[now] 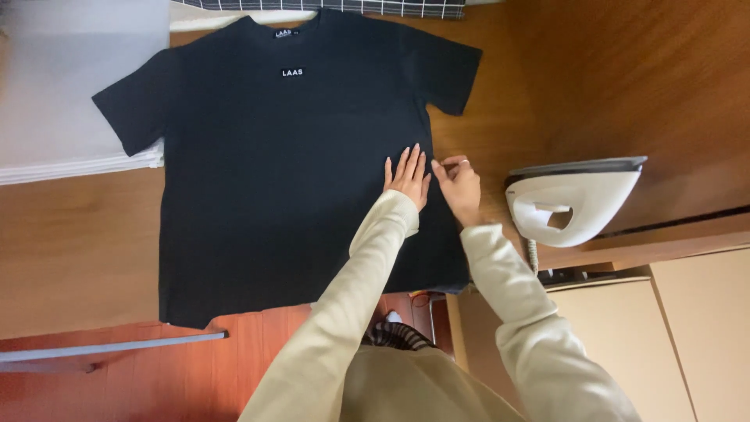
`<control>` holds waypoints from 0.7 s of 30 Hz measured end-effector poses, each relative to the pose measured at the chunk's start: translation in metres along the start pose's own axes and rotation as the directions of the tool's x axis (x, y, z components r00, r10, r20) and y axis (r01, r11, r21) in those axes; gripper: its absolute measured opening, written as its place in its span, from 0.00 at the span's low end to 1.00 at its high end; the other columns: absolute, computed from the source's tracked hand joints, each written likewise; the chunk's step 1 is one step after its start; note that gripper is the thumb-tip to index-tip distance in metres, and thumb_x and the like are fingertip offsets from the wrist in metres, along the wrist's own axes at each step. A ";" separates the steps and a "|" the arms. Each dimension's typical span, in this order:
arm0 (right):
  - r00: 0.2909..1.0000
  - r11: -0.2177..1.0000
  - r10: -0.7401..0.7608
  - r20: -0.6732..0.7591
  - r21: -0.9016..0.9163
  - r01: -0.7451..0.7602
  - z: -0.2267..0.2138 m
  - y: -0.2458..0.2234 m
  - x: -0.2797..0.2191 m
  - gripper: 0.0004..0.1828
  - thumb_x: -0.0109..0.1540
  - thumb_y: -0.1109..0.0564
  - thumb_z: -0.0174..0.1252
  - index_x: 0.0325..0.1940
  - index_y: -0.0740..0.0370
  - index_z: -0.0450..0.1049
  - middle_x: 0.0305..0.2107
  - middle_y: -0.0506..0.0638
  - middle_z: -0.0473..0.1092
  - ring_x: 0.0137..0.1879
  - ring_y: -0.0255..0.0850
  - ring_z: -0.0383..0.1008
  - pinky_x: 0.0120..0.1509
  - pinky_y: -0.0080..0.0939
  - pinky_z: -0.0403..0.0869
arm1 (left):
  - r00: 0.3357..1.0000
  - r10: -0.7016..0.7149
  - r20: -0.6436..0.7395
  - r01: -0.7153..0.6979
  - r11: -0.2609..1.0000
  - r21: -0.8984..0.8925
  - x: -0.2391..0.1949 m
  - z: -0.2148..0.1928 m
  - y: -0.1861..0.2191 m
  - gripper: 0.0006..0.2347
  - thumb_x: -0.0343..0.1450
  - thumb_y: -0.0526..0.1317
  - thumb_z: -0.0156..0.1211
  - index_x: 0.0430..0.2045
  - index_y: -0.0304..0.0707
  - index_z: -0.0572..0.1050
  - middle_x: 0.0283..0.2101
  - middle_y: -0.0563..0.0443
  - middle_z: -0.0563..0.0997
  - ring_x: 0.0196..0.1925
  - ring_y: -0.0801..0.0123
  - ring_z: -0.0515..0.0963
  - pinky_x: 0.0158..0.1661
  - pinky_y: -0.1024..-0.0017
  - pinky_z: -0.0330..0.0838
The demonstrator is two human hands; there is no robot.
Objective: The person takes a black t-shirt from a clothing rack, lays it flat on a wooden table, and smooths it by hand. Then, using a white iron, the person irons the t-shirt, moving the iron across the front and sleeves.
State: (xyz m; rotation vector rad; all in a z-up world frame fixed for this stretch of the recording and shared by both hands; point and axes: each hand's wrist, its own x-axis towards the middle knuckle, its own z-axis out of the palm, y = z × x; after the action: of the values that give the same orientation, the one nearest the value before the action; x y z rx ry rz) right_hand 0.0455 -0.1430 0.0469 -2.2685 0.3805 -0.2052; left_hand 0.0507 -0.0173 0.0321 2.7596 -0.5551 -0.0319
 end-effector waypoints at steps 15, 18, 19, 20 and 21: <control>0.836 0.796 -0.521 -0.170 -0.450 0.405 -0.004 -0.005 -0.015 0.12 0.59 0.50 0.50 0.45 0.53 0.66 0.35 0.47 0.58 0.38 0.44 0.63 0.36 0.43 0.66 | 0.961 -0.250 -0.117 0.268 0.947 0.175 0.053 -0.037 -0.078 0.24 0.70 0.56 0.28 0.59 0.52 0.48 0.65 0.54 0.40 0.66 0.61 0.40 0.58 0.46 0.31; 0.855 0.821 -0.490 -0.167 -0.419 0.388 -0.003 -0.004 -0.014 0.11 0.59 0.50 0.51 0.44 0.52 0.67 0.34 0.47 0.58 0.38 0.44 0.64 0.36 0.43 0.66 | 0.975 -0.223 0.003 0.219 0.957 0.190 0.064 -0.042 -0.071 0.25 0.69 0.59 0.24 0.60 0.53 0.45 0.65 0.55 0.38 0.67 0.62 0.35 0.58 0.44 0.25; 0.866 0.836 -0.472 -0.166 -0.398 0.379 -0.003 -0.004 -0.013 0.11 0.59 0.51 0.51 0.44 0.52 0.67 0.34 0.46 0.58 0.38 0.44 0.64 0.36 0.43 0.66 | 0.989 -0.147 0.021 0.140 0.971 0.196 0.068 -0.043 -0.067 0.26 0.69 0.59 0.24 0.60 0.52 0.46 0.65 0.54 0.39 0.67 0.62 0.36 0.58 0.44 0.25; 0.866 0.836 -0.471 -0.167 -0.399 0.377 -0.004 -0.005 -0.013 0.11 0.59 0.51 0.51 0.44 0.52 0.67 0.34 0.46 0.58 0.38 0.44 0.64 0.36 0.43 0.66 | 0.989 -0.144 0.022 0.137 0.971 0.195 0.069 -0.038 -0.059 0.26 0.69 0.59 0.24 0.60 0.52 0.46 0.65 0.54 0.39 0.67 0.62 0.36 0.58 0.44 0.25; 0.877 0.862 -0.449 -0.174 -0.342 0.374 -0.005 -0.006 -0.012 0.10 0.58 0.52 0.52 0.43 0.51 0.67 0.32 0.45 0.58 0.37 0.44 0.64 0.36 0.43 0.66 | 0.998 -0.050 0.048 0.040 0.980 0.195 0.070 -0.034 -0.052 0.26 0.69 0.58 0.24 0.60 0.49 0.46 0.65 0.53 0.39 0.67 0.62 0.37 0.59 0.45 0.26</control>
State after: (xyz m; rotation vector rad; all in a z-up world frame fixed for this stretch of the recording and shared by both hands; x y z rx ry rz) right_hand 0.0338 -0.1382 0.0546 -2.6146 0.0379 -0.7040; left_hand 0.1379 0.0114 0.0503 2.9692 -0.5358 -0.0649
